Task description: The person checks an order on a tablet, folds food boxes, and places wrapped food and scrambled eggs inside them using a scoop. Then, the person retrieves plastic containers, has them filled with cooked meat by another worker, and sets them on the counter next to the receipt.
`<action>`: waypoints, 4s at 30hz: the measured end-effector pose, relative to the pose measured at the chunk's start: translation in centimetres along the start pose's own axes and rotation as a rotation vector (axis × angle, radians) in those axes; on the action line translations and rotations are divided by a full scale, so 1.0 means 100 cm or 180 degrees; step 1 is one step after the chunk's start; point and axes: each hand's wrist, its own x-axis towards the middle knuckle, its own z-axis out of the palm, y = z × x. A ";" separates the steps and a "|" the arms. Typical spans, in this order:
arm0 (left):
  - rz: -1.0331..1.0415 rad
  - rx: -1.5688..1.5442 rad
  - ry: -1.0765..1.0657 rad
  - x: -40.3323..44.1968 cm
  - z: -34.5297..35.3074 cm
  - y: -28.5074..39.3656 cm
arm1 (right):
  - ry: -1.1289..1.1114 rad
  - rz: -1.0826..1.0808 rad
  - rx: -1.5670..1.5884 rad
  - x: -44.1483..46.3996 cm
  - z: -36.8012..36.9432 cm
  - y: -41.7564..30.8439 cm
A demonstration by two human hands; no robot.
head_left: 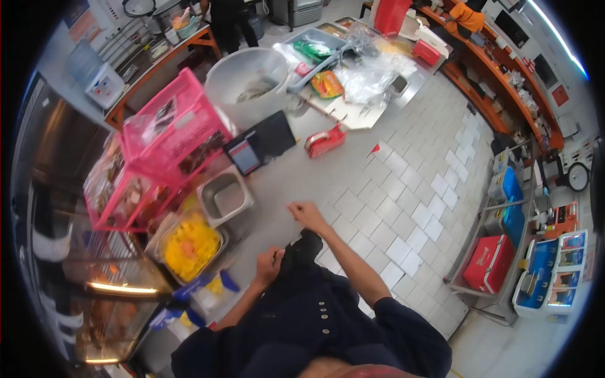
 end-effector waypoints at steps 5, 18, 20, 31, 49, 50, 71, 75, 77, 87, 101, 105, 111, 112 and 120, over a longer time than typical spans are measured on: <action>0.0294 0.0027 -0.0477 0.112 0.070 0.008 | 0.1391 -0.0931 -0.0444 0.136 -0.163 -0.006; -0.0318 0.0180 0.0307 0.268 0.126 0.071 | 0.0030 -0.1621 -0.2065 0.522 -0.295 -0.098; -0.1110 -0.0229 0.0588 0.287 0.139 0.085 | -0.0340 -0.1761 -0.2128 0.546 -0.296 -0.117; -0.1540 -0.0636 0.1806 0.573 0.204 0.095 | -0.1815 -0.2474 -0.2400 0.648 -0.292 -0.098; -0.2598 0.1374 0.2239 0.727 0.169 -0.027 | -0.2946 -0.2601 -0.2169 0.688 -0.302 -0.107; -0.2623 0.1365 0.2234 0.728 0.168 -0.024 | -0.2969 -0.2586 -0.2166 0.689 -0.302 -0.104; -0.1953 0.0943 0.2822 0.676 0.201 -0.033 | -0.3043 -0.2877 -0.3716 0.644 -0.309 -0.151; -0.1952 0.0946 0.2846 0.672 0.200 -0.032 | -0.3477 -0.2428 -0.3432 0.664 -0.302 -0.149; -0.2010 0.0852 0.2845 0.669 0.200 -0.031 | -0.3609 -0.2375 -0.3325 0.672 -0.299 -0.148; -0.1936 -0.0069 0.2903 0.662 0.201 -0.019 | -0.4116 -0.2292 -0.3679 0.673 -0.289 -0.171; -0.1599 0.0262 0.3198 0.684 0.182 -0.021 | -0.3813 -0.2341 -0.3041 0.672 -0.311 -0.177; -0.1581 0.0524 0.3289 0.689 0.181 -0.028 | -0.3826 -0.2298 -0.2901 0.672 -0.316 -0.177; -0.1585 0.0727 0.3400 0.692 0.182 -0.032 | -0.3780 -0.2145 -0.2834 0.677 -0.318 -0.187; -0.1594 0.0772 0.3441 0.692 0.185 -0.029 | -0.3766 -0.2143 -0.2805 0.676 -0.319 -0.192; -0.1934 0.0723 0.3186 0.690 0.201 -0.031 | -0.3506 -0.2263 -0.2323 0.690 -0.351 -0.189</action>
